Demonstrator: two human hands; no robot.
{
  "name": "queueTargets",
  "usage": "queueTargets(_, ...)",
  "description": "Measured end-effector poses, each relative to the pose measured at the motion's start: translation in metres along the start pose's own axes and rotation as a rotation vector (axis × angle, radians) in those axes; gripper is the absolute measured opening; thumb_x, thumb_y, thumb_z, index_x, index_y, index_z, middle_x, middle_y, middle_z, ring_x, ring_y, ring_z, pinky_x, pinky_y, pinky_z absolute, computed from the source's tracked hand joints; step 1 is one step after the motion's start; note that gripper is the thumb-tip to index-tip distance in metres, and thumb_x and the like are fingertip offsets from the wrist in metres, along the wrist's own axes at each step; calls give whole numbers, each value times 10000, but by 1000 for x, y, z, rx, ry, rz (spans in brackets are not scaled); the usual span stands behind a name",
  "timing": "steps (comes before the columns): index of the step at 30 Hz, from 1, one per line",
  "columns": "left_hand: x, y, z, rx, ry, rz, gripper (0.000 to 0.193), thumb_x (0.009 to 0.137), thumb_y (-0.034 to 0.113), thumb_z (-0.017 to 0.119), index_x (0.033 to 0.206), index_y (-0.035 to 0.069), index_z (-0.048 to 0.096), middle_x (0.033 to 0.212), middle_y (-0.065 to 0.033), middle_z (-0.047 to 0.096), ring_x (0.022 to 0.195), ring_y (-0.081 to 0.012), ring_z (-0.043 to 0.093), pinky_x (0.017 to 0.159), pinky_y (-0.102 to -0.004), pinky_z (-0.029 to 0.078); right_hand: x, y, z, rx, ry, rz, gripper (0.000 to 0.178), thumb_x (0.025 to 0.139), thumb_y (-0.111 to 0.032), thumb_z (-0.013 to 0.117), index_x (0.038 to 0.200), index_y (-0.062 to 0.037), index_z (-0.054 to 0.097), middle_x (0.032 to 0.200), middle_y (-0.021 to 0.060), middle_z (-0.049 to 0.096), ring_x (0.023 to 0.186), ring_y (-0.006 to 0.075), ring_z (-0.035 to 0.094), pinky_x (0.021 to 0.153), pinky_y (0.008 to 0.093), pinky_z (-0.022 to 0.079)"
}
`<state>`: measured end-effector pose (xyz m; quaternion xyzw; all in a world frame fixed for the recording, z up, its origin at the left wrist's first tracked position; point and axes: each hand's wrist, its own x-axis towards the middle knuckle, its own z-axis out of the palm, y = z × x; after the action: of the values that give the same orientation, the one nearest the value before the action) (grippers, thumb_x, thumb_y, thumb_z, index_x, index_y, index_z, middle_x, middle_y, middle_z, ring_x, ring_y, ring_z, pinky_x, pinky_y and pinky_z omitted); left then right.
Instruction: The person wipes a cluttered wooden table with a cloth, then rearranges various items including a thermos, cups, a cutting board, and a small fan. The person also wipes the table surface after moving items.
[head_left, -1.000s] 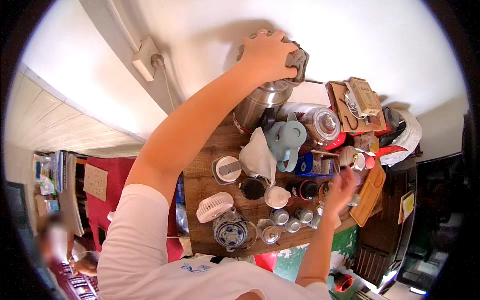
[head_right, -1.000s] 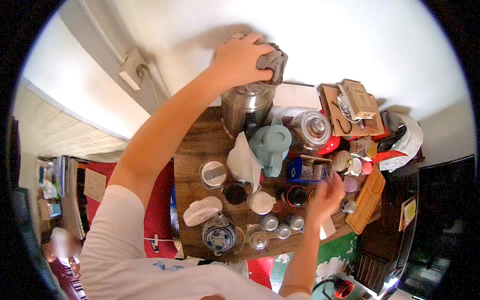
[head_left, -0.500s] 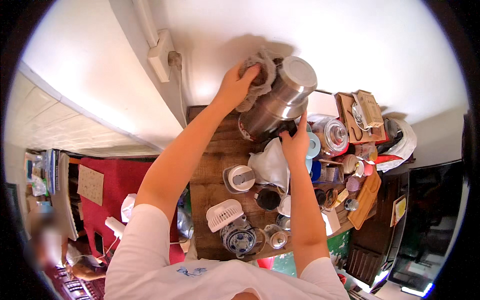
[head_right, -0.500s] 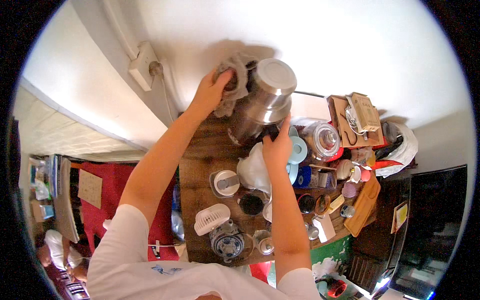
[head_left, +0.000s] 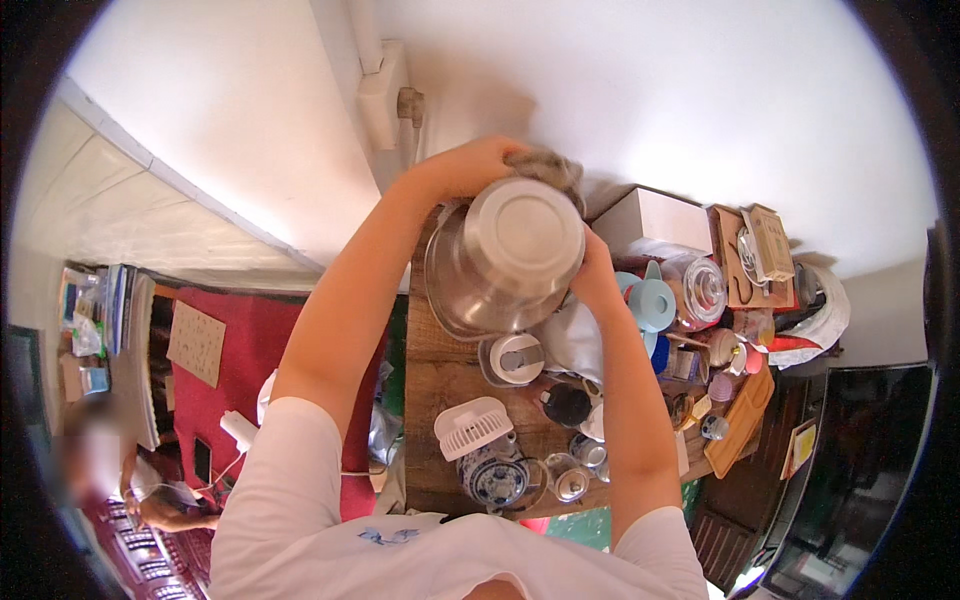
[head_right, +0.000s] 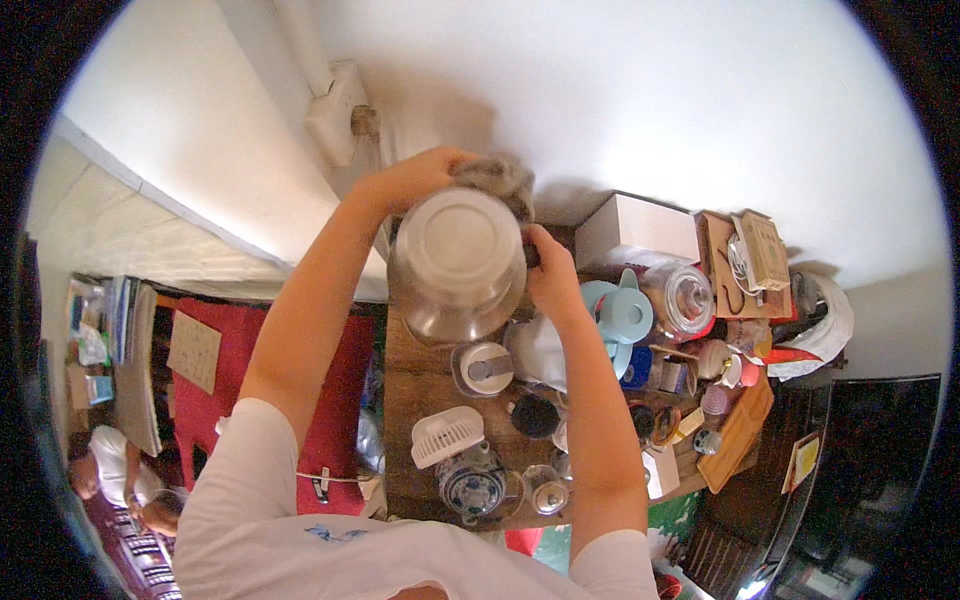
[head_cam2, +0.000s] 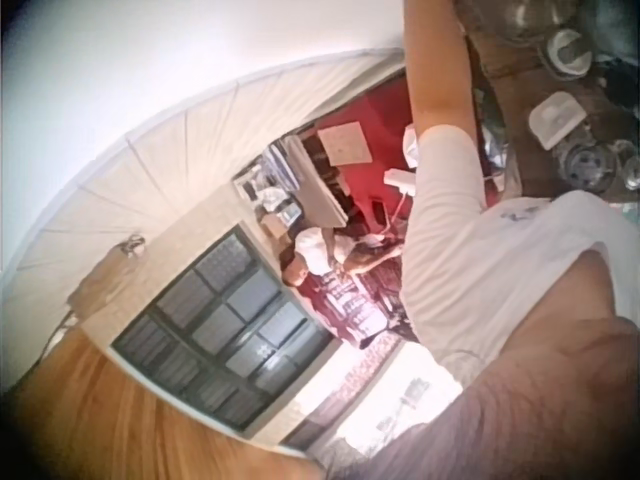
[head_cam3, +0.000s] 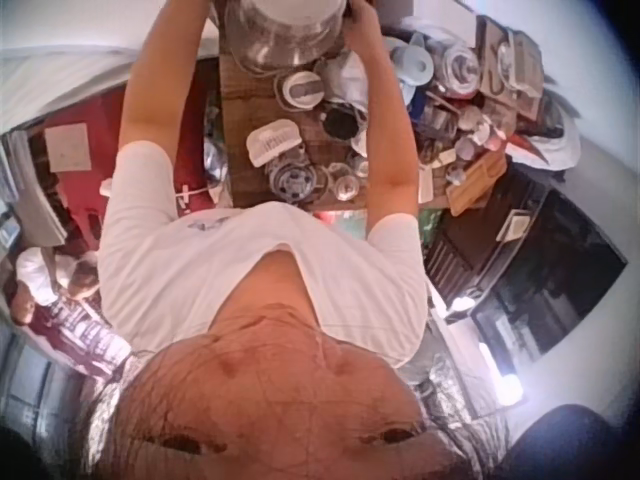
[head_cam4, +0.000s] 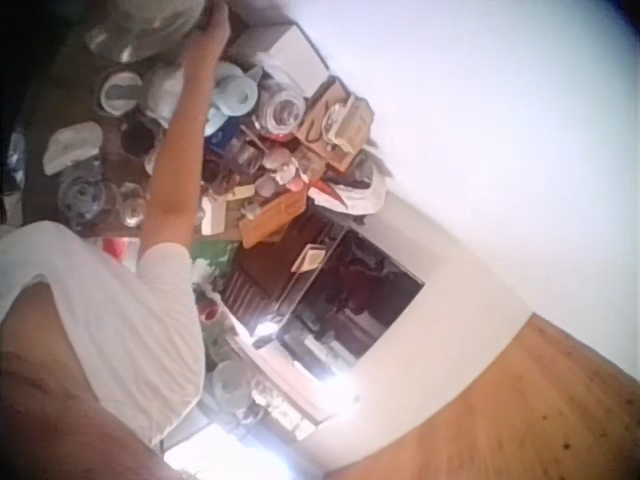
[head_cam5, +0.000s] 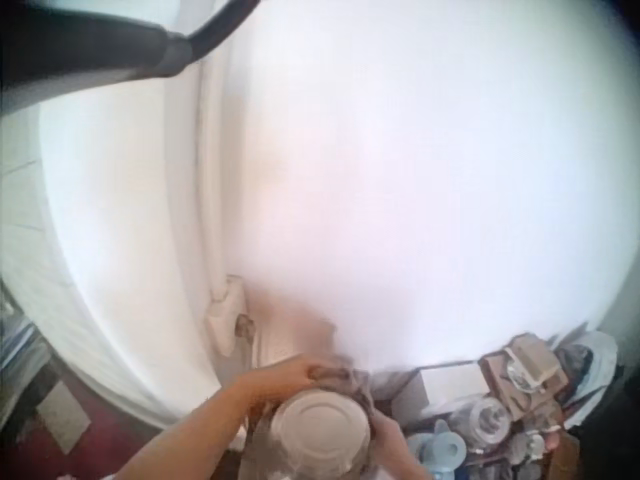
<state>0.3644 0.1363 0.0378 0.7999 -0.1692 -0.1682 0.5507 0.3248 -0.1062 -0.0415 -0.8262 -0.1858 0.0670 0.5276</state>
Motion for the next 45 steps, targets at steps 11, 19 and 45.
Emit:
queueTargets(11, -68, -21, -6, 141, 155, 3, 432, 820, 124, 720, 1220, 25, 590, 1190, -98, 605, 1134, -208, 558, 976, -333, 444, 10, 2, 15, -82, -84, -124, 259, 757, 49, 631, 1001, 11, 551, 910, 267, 620, 848, 429, 597, 765, 387, 487)
queueTargets(19, -193, 4, -1, 287, 256, 145, 400, 617, -20, 667, 1013, 26, 636, 1155, -92, 575, 1113, -240, 552, 987, -312, 414, 11, -5, 17, -100, -85, -103, 238, 779, -39, 680, 958, 0, 528, 888, 264, 614, 827, 428, 588, 734, 397, 480)
queueTargets(45, -150, -6, 72, 131, 410, 239, 1020, 571, 264, 897, 1400, 8, 361, 1370, -196, 468, 1299, -330, 447, 1092, -404, 364, -48, -195, 12, -225, -117, -694, 287, 657, -52, 677, 943, -73, 668, 1069, 118, 648, 1071, 311, 597, 932, 391, 478)
